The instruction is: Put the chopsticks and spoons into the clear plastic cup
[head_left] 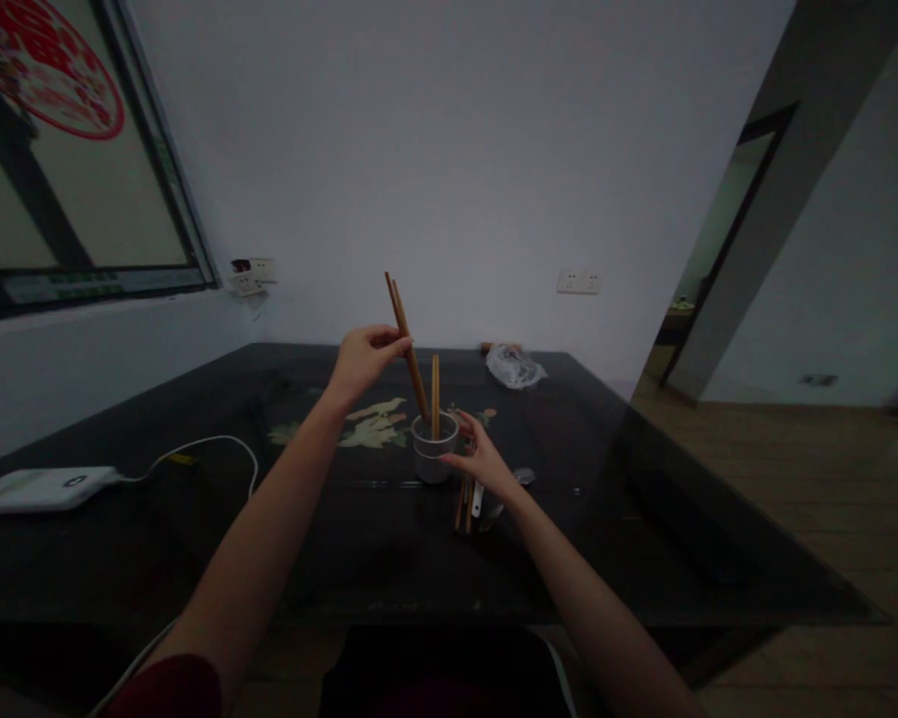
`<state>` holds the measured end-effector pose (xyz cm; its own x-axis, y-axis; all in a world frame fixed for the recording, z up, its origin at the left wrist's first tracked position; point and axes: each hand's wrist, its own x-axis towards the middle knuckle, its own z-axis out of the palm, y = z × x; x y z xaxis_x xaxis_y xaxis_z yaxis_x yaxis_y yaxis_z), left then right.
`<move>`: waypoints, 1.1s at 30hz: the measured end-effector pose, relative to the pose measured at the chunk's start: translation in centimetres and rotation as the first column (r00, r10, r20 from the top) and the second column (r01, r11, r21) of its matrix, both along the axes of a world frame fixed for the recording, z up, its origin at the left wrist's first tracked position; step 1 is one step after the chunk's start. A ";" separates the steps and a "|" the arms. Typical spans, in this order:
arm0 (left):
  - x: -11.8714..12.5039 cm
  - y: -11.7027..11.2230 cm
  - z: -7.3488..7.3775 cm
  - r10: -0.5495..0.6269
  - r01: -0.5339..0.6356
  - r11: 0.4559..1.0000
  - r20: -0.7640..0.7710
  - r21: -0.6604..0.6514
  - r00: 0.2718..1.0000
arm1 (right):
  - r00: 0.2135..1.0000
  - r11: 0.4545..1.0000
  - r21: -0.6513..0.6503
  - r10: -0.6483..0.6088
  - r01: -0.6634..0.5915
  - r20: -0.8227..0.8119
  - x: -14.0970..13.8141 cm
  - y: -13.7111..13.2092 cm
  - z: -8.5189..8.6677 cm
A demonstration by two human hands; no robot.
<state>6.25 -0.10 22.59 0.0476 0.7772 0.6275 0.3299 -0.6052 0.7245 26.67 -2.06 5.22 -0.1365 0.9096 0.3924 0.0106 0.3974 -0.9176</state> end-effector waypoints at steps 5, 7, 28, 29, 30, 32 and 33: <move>0.7 1.9 -3.2 -0.041 0.032 0.996 -0.106 -0.088 0.994 | 0.999 0.999 0.046 0.023 -0.025 0.037 -1.0 0.4 -0.7; 0.7 2.4 -4.3 -0.046 0.029 0.993 -0.148 -0.113 0.988 | 0.999 0.998 0.053 0.022 -0.024 0.050 -1.3 0.4 -0.8; 0.7 5.0 -10.6 -0.104 0.039 0.941 -0.176 -0.337 0.979 | 0.973 0.999 0.028 -0.047 0.042 0.226 -2.2 0.3 -1.4; 0.7 4.9 -10.6 -0.100 0.038 0.941 -0.171 -0.336 0.980 | 0.974 0.999 0.034 -0.044 0.037 0.222 -2.2 0.3 -1.3; 0.7 4.8 -10.6 -0.093 0.032 0.943 -0.171 -0.332 0.981 | 0.975 0.999 0.039 -0.041 0.034 0.220 -2.2 0.2 -1.3; 0.8 4.7 -10.5 -0.079 0.019 0.946 -0.174 -0.322 0.982 | 0.974 0.999 0.038 -0.041 0.033 0.224 -2.2 0.2 -1.2; 0.8 4.7 -10.5 -0.075 0.016 0.947 -0.173 -0.320 0.982 | 0.973 0.999 0.037 -0.044 0.036 0.228 -2.2 0.1 -1.1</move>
